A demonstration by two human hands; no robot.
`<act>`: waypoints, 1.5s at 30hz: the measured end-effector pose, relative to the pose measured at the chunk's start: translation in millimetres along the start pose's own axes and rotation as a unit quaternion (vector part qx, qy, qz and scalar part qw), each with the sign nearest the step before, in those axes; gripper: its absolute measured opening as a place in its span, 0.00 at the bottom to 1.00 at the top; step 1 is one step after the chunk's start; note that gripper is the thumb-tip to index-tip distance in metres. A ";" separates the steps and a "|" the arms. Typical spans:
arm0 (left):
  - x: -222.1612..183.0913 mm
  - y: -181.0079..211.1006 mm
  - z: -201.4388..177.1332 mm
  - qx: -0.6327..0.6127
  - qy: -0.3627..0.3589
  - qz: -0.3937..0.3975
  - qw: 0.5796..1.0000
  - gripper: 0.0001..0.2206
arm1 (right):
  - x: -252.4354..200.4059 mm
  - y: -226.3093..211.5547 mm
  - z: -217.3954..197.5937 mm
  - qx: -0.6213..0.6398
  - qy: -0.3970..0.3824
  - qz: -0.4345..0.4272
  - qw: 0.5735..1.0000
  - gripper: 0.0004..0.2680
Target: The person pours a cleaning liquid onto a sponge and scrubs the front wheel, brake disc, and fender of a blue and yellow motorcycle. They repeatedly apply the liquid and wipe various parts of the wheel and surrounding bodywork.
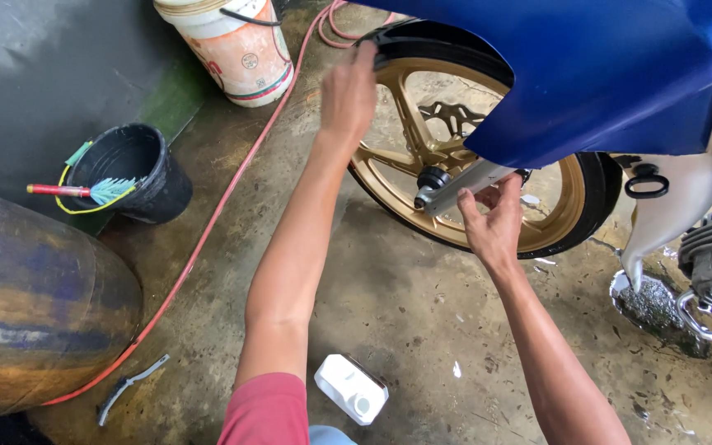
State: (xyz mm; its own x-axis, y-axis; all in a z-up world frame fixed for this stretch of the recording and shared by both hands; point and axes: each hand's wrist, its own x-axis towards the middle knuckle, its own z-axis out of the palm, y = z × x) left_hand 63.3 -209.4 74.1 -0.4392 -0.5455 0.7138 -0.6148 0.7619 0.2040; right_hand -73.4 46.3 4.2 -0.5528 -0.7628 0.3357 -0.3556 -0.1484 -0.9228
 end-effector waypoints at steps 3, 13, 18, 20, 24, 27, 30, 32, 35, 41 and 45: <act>9.7 8.7 4.8 0.036 0.008 0.048 0.998 0.13 | -0.3 -6.8 1.2 0.013 0.001 0.007 1.000 0.12; 20.9 6.8 -1.6 0.007 -0.025 -0.023 0.999 0.12 | 6.2 3.1 -3.3 -0.018 0.003 0.033 0.999 0.12; 17.2 -8.9 4.3 0.046 -0.013 -0.091 0.995 0.14 | 9.9 -6.5 -7.8 -0.004 -0.039 0.015 0.999 0.18; 19.0 2.0 2.1 0.054 -0.026 -0.084 0.995 0.11 | 9.5 -3.6 -8.6 -0.006 -0.037 0.006 0.999 0.19; 17.4 17.6 -1.9 0.052 -0.011 0.012 0.999 0.08 | 9.3 5.9 -6.5 -0.023 -0.030 0.002 0.999 0.17; 18.7 17.2 -2.0 0.051 0.006 0.009 0.999 0.09 | 9.3 9.7 -6.6 -0.046 -0.027 0.021 0.998 0.17; 18.3 10.6 -1.4 0.016 -0.037 -0.070 0.997 0.15 | 9.4 3.9 -6.6 -0.040 -0.020 0.032 0.999 0.16; 14.2 0.0 4.3 0.017 -0.026 -0.083 0.996 0.15 | 9.9 2.4 -7.0 -0.037 -0.024 0.033 0.998 0.16; 5.8 -16.0 11.6 0.035 -0.024 -0.115 0.992 0.13 | 8.0 3.3 -5.4 -0.035 -0.026 0.040 0.998 0.15; -7.6 -33.0 7.6 0.047 -0.056 -0.280 0.957 0.12 | 8.7 -0.4 -4.8 -0.020 -0.024 0.032 0.999 0.16; -1.3 -19.3 15.4 -0.168 0.088 -0.468 0.863 0.08 | 6.8 -0.2 -3.1 -0.002 -0.025 0.023 0.999 0.16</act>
State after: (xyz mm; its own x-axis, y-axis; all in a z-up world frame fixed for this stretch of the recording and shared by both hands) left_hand 65.6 -228.7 58.9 0.2708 -0.9381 0.2159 -0.4084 0.0911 0.9082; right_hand -79.4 43.1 7.2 -0.5303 -0.7993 0.2827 -0.3332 -0.1101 -0.9364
